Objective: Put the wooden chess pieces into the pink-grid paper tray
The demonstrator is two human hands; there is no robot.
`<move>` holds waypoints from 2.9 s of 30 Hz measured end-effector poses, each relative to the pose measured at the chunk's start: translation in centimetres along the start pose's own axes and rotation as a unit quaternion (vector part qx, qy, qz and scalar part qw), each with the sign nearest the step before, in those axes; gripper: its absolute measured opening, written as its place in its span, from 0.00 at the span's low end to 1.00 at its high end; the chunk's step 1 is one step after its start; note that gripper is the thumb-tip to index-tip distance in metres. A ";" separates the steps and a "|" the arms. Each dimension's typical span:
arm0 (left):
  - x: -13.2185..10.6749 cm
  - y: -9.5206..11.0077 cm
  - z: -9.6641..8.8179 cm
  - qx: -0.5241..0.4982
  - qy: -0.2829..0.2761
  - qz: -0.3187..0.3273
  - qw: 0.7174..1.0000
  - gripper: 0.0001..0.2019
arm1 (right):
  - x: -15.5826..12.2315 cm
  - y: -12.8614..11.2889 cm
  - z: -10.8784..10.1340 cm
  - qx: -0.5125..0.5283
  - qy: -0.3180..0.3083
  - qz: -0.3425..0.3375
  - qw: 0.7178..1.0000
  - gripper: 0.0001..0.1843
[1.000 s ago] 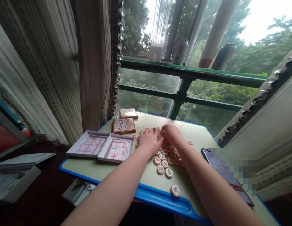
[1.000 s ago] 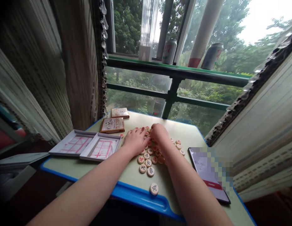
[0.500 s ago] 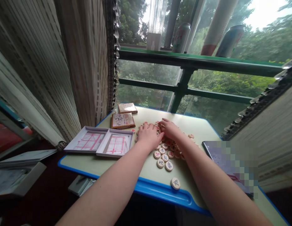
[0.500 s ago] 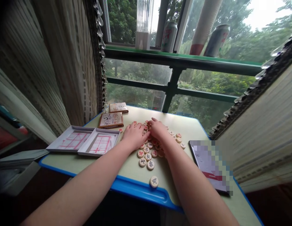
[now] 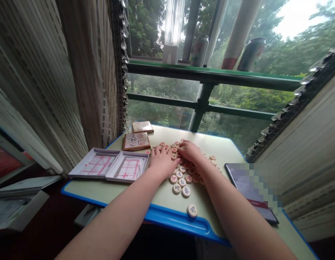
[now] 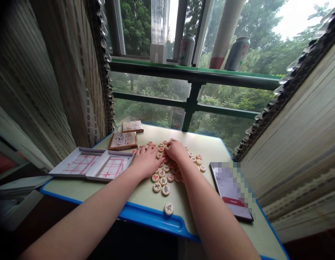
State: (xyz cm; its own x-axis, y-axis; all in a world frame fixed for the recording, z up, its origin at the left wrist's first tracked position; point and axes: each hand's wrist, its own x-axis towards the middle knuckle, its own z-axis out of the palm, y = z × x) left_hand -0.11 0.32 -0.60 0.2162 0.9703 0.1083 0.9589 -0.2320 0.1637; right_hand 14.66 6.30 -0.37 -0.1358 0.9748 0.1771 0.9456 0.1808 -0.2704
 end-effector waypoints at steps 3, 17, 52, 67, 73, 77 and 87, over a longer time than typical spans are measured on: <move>0.1 0.0 0.3 0.000 -0.025 0.000 1.000 0.35 | 0.0 -0.1 -0.1 0.010 0.007 0.020 1.000 0.11; 0.9 -0.7 0.3 -0.032 0.047 -0.028 0.998 0.26 | -0.3 -0.6 -0.4 0.002 0.028 0.061 0.998 0.14; 0.7 -1.7 -0.7 -0.031 0.039 -0.049 0.998 0.15 | -2.0 -3.2 -0.2 -0.078 -0.015 -0.132 0.988 0.19; 1.6 -2.2 -0.4 -0.110 0.079 -0.059 0.989 0.09 | -1.6 -3.5 0.1 -0.035 0.005 -0.093 0.995 0.16; 1.4 -2.2 -0.5 -0.134 0.074 -0.067 0.986 0.12 | -1.4 -3.2 0.3 -0.026 -0.001 -0.082 0.996 0.16; 1.4 -2.3 -0.4 -0.133 0.053 -0.072 0.987 0.16 | -1.6 -3.5 -0.1 -0.031 -0.039 -0.064 0.997 0.17; 1.5 -2.6 -1.0 -0.188 0.105 -0.102 0.971 0.14 | -2.1 -4.0 -0.8 -0.050 -0.040 -0.093 0.994 0.17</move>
State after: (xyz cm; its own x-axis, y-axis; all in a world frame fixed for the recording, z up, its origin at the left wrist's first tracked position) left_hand -2.47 2.30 0.08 -0.0508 0.9725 0.2274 0.8341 -0.0839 0.5452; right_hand 11.35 3.46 1.10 -0.3309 0.9334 0.1390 0.9257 0.3497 -0.1443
